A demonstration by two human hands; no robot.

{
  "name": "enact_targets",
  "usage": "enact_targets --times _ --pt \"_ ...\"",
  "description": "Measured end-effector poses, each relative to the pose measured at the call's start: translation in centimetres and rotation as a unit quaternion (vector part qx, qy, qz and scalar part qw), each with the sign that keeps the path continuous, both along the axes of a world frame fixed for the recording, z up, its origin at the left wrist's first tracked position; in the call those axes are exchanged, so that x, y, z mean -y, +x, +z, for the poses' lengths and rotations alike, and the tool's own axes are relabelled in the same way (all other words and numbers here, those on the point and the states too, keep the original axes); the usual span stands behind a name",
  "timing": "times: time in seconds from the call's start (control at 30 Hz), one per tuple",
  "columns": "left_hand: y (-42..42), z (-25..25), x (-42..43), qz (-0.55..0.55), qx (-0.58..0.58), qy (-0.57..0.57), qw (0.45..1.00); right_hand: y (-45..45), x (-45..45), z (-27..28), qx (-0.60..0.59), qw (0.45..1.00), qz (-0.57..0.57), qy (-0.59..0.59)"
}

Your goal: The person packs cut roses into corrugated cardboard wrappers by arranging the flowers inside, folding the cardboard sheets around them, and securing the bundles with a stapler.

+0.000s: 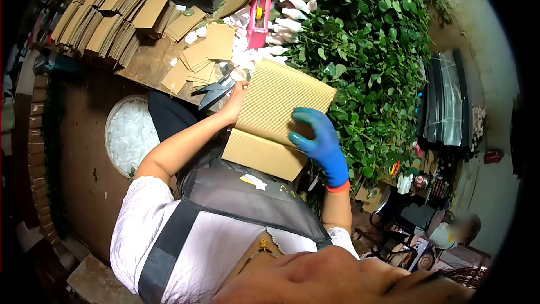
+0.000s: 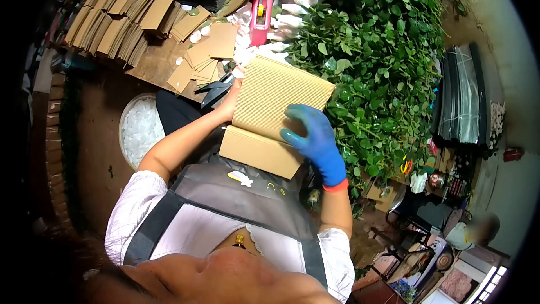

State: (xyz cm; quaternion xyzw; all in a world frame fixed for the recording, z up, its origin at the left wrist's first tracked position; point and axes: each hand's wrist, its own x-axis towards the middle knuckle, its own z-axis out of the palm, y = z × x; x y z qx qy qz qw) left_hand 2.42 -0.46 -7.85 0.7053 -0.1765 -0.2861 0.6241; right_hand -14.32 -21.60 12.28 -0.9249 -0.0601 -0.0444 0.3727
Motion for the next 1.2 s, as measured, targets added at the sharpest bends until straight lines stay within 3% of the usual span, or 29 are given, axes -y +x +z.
enact_targets --times 0.07,0.17,0.2,0.23,0.3,0.37,0.43,0.47,0.57,0.6,0.7,0.73,0.8,0.83,0.9,0.93,0.97,1.03,1.07,1.13,1.2 --pt "-1.0 2.2 -1.5 -0.035 0.205 0.073 0.975 1.8 -0.4 -1.1 -0.055 0.99 -0.024 -0.13" --pt "0.5 3.7 -2.9 0.005 0.083 -0.013 0.996 2.8 -1.0 -2.5 -0.133 0.963 -0.073 -0.223" --pt "0.5 7.6 -3.6 0.041 0.179 0.106 0.977 3.0 -1.0 -3.1 -0.15 0.959 -0.078 -0.226" --pt "-0.1 10.1 -3.9 0.073 0.275 0.121 0.951 3.3 -1.1 -3.5 -0.167 0.955 -0.083 -0.231" --pt "-0.4 11.9 -3.7 -0.049 0.435 0.022 0.899 3.6 -1.4 -3.7 -0.183 0.947 -0.085 -0.248" --pt "-0.9 10.6 -1.5 -0.216 0.503 0.026 0.836 3.7 -1.7 -3.9 -0.183 0.943 -0.079 -0.267" --pt "-1.4 10.6 -0.1 -0.218 0.546 0.069 0.806 3.3 -1.2 -4.5 -0.1 0.961 -0.06 -0.25" --pt "-1.6 10.0 -0.1 -0.22 0.552 0.072 0.801 3.1 -1.0 -4.6 -0.058 0.968 -0.051 -0.239" --pt "-1.5 8.2 -0.1 -0.223 0.562 0.075 0.793 3.7 -1.3 -1.6 -0.198 0.947 0.036 -0.25" --pt "-1.5 8.2 0.0 -0.22 0.558 0.071 0.797 3.6 -1.9 -2.2 -0.16 0.96 0.064 -0.222" --pt "-1.6 7.6 0.1 -0.229 0.556 0.08 0.795 4.8 -2.4 -5.5 -0.189 0.951 0.076 -0.234" --pt "-1.6 7.7 0.1 -0.225 0.56 0.085 0.793 6.2 -2.4 -3.9 -0.259 0.937 0.099 -0.214" --pt "-1.8 8.3 0.0 -0.259 0.551 0.134 0.782 8.4 -4.6 -0.7 -0.218 0.936 0.132 -0.244" --pt "-1.6 8.6 -0.4 -0.253 0.457 0.061 0.85 9.4 -5.9 0.2 -0.199 0.934 0.147 -0.258" --pt "-2.5 5.7 1.3 -0.304 0.306 0.035 0.902 12.1 -9.6 0.8 0.036 0.97 0.139 -0.197" --pt "-2.6 4.3 1.7 -0.252 0.383 -0.014 0.889 14.1 -11.7 -0.2 0.119 0.965 0.125 -0.199" --pt "-2.4 4.9 1.6 -0.26 0.383 0.013 0.886 16.6 -12.8 -3.4 0.184 0.948 0.117 -0.233" --pt "-1.9 6.8 1.1 -0.277 0.382 0.066 0.879 21.6 -16.2 -6.8 0.098 0.932 0.066 -0.341" --pt "-2.0 6.6 1.0 -0.233 0.504 0.057 0.83 24.0 -17.1 -9.7 0.065 0.915 0.028 -0.397" --pt "-1.9 4.7 1.6 -0.223 0.541 0.044 0.81 27.8 -17.3 -16.2 0.018 0.895 -0.055 -0.442" --pt "-1.6 3.7 1.6 -0.216 0.552 0.037 0.804 28.7 -17.8 -17.4 -0.051 0.879 -0.088 -0.466"
